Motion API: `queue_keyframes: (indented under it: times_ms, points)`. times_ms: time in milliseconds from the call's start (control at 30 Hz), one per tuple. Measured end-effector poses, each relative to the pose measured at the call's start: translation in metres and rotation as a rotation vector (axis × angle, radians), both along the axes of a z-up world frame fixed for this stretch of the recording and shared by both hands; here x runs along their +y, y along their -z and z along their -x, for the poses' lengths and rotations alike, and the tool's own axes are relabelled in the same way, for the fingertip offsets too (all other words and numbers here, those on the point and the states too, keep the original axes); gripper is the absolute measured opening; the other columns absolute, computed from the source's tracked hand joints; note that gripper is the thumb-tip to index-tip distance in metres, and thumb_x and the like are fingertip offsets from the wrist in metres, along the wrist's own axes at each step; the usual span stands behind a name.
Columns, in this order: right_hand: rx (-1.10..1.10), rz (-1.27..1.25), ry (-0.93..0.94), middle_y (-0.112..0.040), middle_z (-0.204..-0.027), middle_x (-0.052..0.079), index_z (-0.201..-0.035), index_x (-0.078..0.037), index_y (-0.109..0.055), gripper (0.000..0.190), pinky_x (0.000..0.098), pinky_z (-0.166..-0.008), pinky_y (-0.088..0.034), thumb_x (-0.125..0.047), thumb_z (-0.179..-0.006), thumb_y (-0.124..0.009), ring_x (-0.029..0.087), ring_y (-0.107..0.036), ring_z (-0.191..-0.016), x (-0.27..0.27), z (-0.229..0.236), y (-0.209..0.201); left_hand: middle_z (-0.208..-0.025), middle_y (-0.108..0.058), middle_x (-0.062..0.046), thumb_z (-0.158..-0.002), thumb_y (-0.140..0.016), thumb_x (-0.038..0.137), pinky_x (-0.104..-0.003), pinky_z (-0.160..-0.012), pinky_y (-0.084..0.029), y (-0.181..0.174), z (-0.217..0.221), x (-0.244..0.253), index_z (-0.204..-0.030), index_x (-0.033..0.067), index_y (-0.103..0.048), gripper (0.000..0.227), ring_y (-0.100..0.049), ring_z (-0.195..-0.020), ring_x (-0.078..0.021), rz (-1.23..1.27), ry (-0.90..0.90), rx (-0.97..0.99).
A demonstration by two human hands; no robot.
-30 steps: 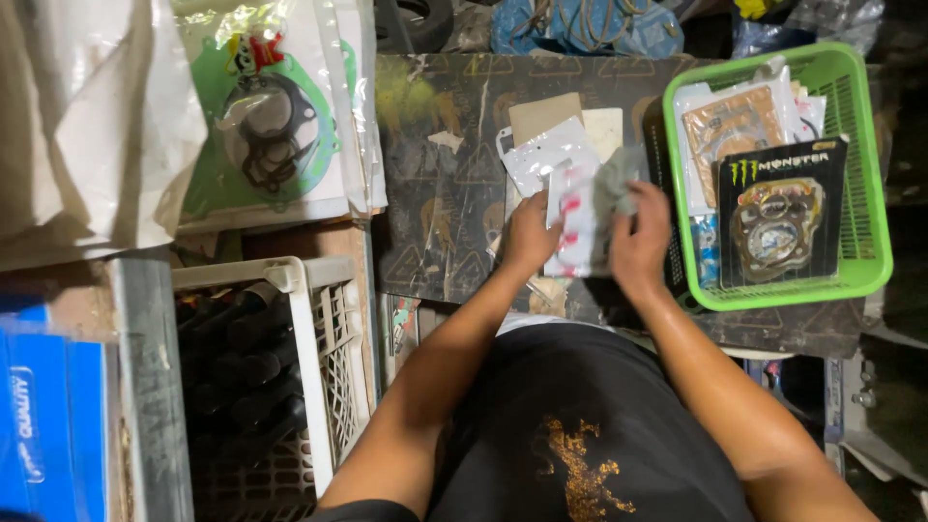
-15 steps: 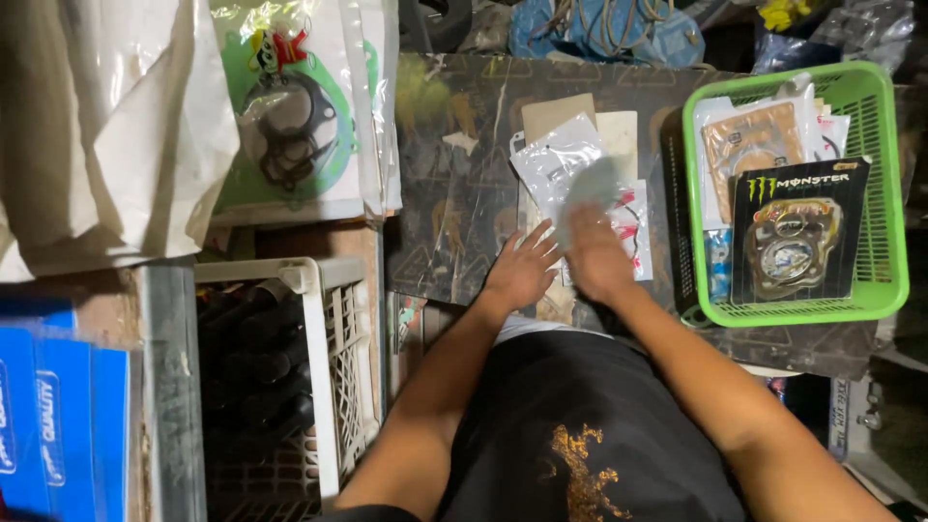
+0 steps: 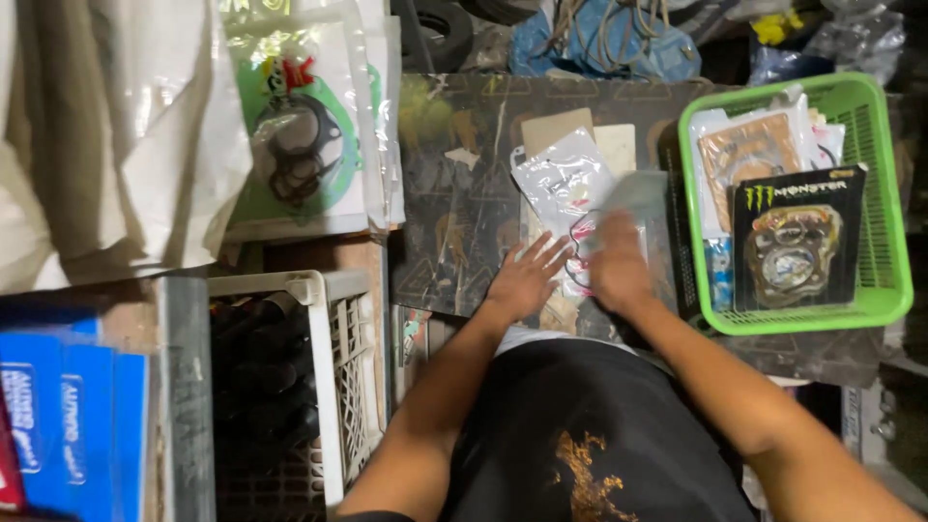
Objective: The person sorts various packaged items on a cluttered table, picking up plastic bags and small boxes and placing them into a green basket. The person handles items one by one, including a package with a Monster Energy logo, and arranges them within the basket.
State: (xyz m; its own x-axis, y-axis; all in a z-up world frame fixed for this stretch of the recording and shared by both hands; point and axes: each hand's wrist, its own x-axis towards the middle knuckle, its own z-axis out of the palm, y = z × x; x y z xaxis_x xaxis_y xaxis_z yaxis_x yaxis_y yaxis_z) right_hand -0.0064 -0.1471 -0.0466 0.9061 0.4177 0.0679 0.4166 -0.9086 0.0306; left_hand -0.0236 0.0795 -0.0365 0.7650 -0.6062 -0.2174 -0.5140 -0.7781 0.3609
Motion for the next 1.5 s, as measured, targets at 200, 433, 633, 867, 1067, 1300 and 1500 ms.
queue_keyframes:
  times_ms: [200, 433, 633, 867, 1067, 1300, 1500]
  points:
    - [0.064, -0.063, 0.115, -0.059, -0.139, 0.006, -0.117, -0.017, -0.067, 0.043, 0.0487, -0.111, -0.038, -0.044, -0.084, -0.065, 0.028, -0.053, -0.132, -0.056, -0.003, 0.034, -0.171, -0.020, 0.000, -0.102, -0.048, 0.038, -0.059, -0.117, -0.032, 0.021, 0.001, -0.006, -0.163, 0.0247, -0.024, 0.066, -0.017, -0.158, -0.0293, -0.002, -0.012, -0.038]
    - [0.438, -0.142, -0.250, -0.076, -0.106, 0.009, -0.126, -0.020, -0.058, 0.054, 0.0436, -0.103, -0.041, -0.042, -0.076, -0.067, 0.027, -0.071, -0.099, -0.023, 0.016, 0.000, -0.170, -0.020, 0.001, -0.101, -0.048, 0.040, -0.059, -0.115, -0.030, 0.017, -0.003, -0.005, -0.163, 0.0263, -0.021, 0.070, -0.018, -0.157, -0.0287, -0.045, 0.029, -0.032]
    - [0.046, -0.299, 0.115, -0.059, -0.134, 0.023, -0.108, 0.001, -0.070, 0.036, 0.0522, -0.111, -0.042, -0.026, -0.085, -0.073, 0.042, -0.054, -0.131, -0.006, 0.011, -0.010, -0.171, -0.018, -0.001, -0.101, -0.046, 0.036, -0.061, -0.115, -0.030, 0.018, -0.003, -0.003, -0.164, 0.0246, -0.021, 0.068, -0.016, -0.157, -0.0305, -0.010, -0.003, 0.018]
    - [0.066, -0.498, -0.063, -0.049, -0.143, 0.036, -0.130, 0.009, -0.048, 0.048, 0.0566, -0.118, -0.034, -0.004, -0.084, -0.052, 0.051, -0.044, -0.139, 0.003, 0.002, -0.022, -0.167, -0.026, -0.004, -0.098, -0.048, 0.026, -0.060, -0.115, -0.031, -0.005, -0.009, -0.004, -0.161, 0.0179, -0.028, 0.066, -0.020, -0.156, -0.0310, -0.027, -0.010, 0.022]
    - [0.190, -0.349, -0.338, -0.045, -0.155, 0.024, -0.154, -0.004, -0.041, 0.073, 0.0499, -0.124, -0.029, -0.016, -0.082, -0.045, 0.039, -0.040, -0.146, -0.018, 0.022, -0.013, -0.168, -0.022, -0.005, -0.101, -0.044, 0.025, -0.058, -0.119, -0.027, 0.001, -0.002, -0.002, -0.161, 0.0148, -0.028, 0.063, -0.014, -0.157, -0.0306, -0.093, 0.015, 0.095]
    - [0.141, -0.017, -0.397, -0.031, -0.168, 0.011, -0.161, -0.020, -0.032, 0.092, 0.0501, -0.125, -0.027, -0.022, -0.071, -0.050, 0.032, -0.030, -0.155, -0.041, 0.039, 0.004, -0.170, -0.018, -0.006, -0.099, -0.043, 0.025, -0.059, -0.119, -0.025, -0.001, -0.004, -0.004, -0.164, 0.0140, -0.019, 0.070, -0.014, -0.157, -0.0329, -0.057, 0.037, 0.089]
    - [0.121, -0.557, 0.188, -0.047, -0.154, 0.021, -0.145, -0.001, -0.053, 0.062, 0.0496, -0.127, -0.025, 0.000, -0.083, -0.054, 0.040, -0.039, -0.148, -0.072, 0.016, 0.013, -0.170, -0.016, -0.007, -0.099, -0.041, 0.018, -0.062, -0.120, -0.023, -0.009, 0.001, -0.007, -0.165, 0.0126, -0.015, 0.071, -0.012, -0.157, -0.0353, -0.008, -0.011, 0.138]
